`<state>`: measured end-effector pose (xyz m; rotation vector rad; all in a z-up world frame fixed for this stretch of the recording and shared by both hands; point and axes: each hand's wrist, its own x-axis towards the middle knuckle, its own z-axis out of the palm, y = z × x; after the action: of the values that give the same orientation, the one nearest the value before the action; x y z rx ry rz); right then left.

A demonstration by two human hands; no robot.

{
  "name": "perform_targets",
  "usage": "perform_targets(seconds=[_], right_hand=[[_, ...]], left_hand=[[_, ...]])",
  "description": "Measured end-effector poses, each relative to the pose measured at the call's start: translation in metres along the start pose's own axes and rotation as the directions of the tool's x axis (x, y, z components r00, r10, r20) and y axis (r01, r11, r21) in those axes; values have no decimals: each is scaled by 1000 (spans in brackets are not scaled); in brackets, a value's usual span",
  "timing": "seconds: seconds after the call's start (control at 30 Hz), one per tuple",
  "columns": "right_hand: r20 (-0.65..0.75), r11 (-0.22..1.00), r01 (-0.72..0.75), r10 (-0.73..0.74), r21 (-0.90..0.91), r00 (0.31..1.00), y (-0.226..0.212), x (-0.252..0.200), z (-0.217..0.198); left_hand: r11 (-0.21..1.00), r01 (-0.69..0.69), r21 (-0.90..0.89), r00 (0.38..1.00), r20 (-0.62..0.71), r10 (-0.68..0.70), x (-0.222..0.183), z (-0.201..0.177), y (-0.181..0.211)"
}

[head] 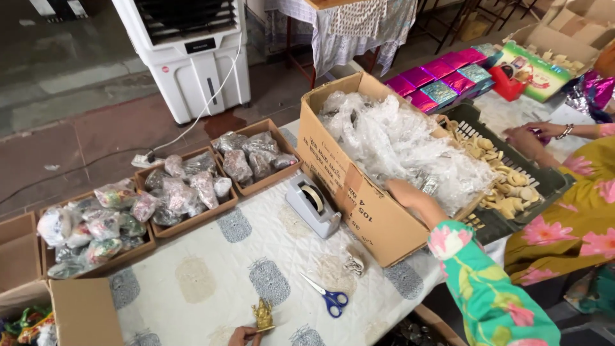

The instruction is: The person wraps small decorative figurines in bubble wrap by hand, folding the wrap around each item, and places the wrapped figurines into cardboard boxes on the table. They occasionally reach into a large box of bubble wrap to pull out fresh material and use scissors to cut the wrap.

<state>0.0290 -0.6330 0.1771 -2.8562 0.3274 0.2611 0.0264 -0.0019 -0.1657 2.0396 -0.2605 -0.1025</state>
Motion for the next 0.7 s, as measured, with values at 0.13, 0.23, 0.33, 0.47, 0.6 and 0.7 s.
perform_targets(seconds=[0.13, 0.23, 0.33, 0.47, 0.6, 0.7], right_hand=[[328, 961, -224, 162, 160, 931, -24, 25, -12], [287, 949, -203, 130, 242, 949, 10, 54, 20], [-71, 975, -196, 204, 102, 976, -17, 27, 9], [-229, 986, -132, 106, -103, 968, -62, 4, -27], [-654, 984, -72, 162, 162, 739, -144, -24, -97], [-887, 999, -30, 29, 18, 461, -158, -34, -116]], left_hand=[[997, -82, 15, 997, 14, 82, -10, -21, 20], [987, -148, -69, 986, 66, 152, -4, -26, 27], [997, -76, 6, 988, 132, 74, -2, -28, 31], [997, -69, 23, 996, 52, 68, -5, -22, 24], [997, -60, 40, 998, 16, 60, -3, -19, 24], [998, -15, 54, 999, 32, 13, -3, -19, 23]])
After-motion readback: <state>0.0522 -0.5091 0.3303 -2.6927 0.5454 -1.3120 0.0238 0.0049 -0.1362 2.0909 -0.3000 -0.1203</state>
